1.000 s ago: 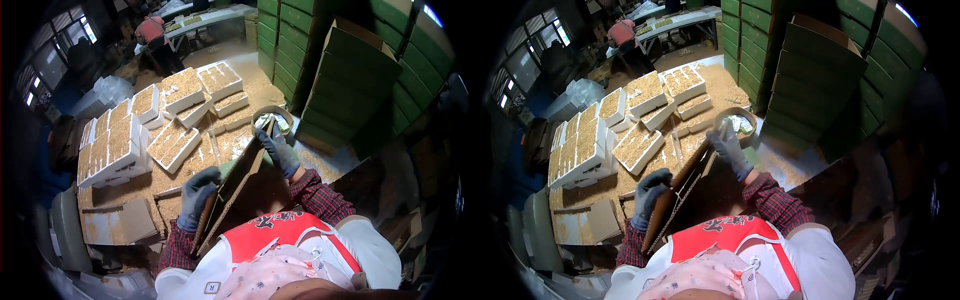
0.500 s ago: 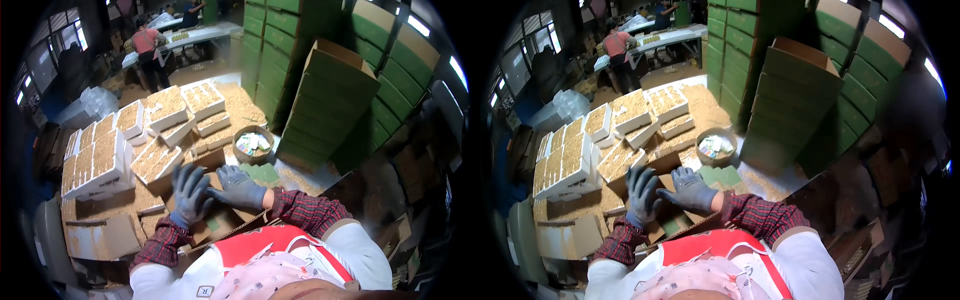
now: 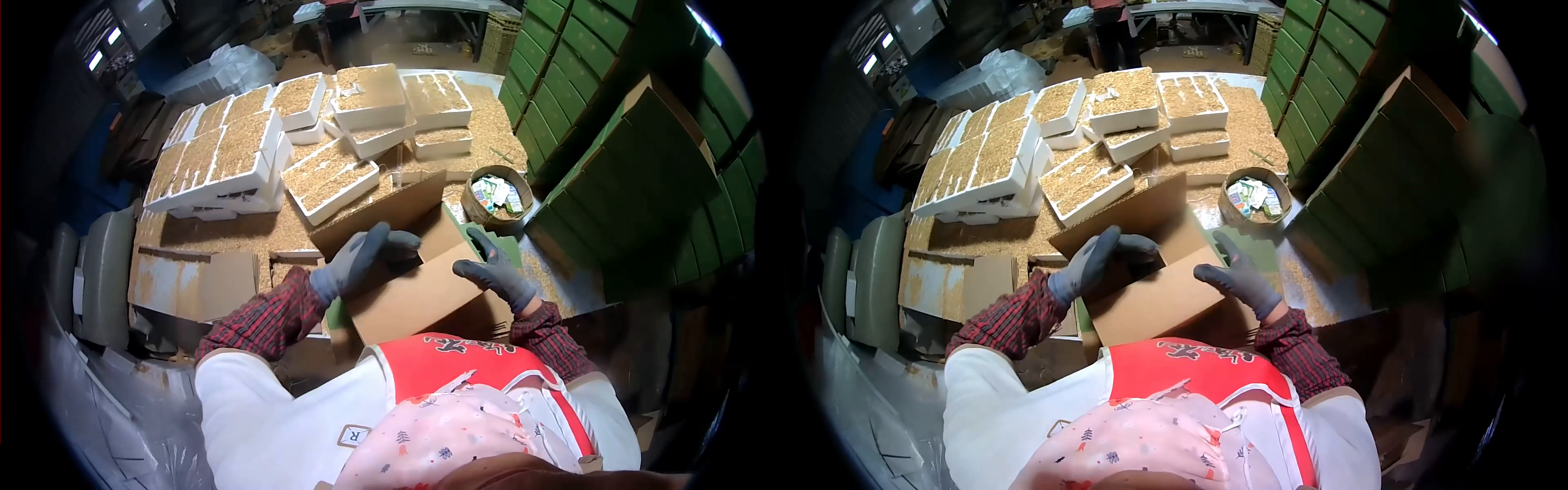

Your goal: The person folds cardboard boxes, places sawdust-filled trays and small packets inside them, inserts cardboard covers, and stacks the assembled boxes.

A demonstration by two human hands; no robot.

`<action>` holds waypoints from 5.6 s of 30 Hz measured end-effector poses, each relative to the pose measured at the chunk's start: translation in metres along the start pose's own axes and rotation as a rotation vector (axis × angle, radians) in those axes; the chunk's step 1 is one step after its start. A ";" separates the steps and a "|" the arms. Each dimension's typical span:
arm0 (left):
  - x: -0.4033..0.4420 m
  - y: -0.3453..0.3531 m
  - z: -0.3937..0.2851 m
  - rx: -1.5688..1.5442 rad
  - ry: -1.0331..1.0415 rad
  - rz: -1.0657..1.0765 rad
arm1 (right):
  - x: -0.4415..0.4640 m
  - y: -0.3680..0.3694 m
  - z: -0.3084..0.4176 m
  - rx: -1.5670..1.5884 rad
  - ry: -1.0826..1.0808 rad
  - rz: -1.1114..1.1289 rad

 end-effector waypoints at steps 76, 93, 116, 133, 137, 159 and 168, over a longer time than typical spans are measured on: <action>-0.059 -0.093 0.056 0.445 0.196 -1.069 | 0.058 -0.212 -0.011 0.197 -0.366 -0.080; -0.045 -0.084 0.074 0.164 0.178 -0.770 | 0.102 0.001 0.091 -0.105 0.551 0.688; -0.253 -0.331 0.102 1.094 -0.882 -1.877 | 0.104 -0.015 0.069 -0.442 -0.466 -0.210; -0.194 -0.070 0.016 1.165 0.470 -1.613 | 0.145 -0.161 -0.158 -0.662 -0.093 -0.317; -0.131 0.013 -0.046 0.886 0.769 -1.188 | 0.079 -0.117 -0.028 -0.805 -0.504 -0.413; -0.038 0.040 0.027 1.677 -0.136 -0.088 | -0.023 0.036 0.094 -0.373 -0.492 0.092; -0.043 -0.102 0.198 0.973 0.073 -1.099 | -0.040 0.054 -0.067 -0.582 0.197 -0.120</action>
Point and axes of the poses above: each hand's wrist, its own x-axis towards the middle knuckle, its own y-axis out of the palm, z = x × y, the point moved 4 cm from there along x, towards the middle knuckle, and after that the axes turned 13 degrees about -y, right-handed, at the moved point
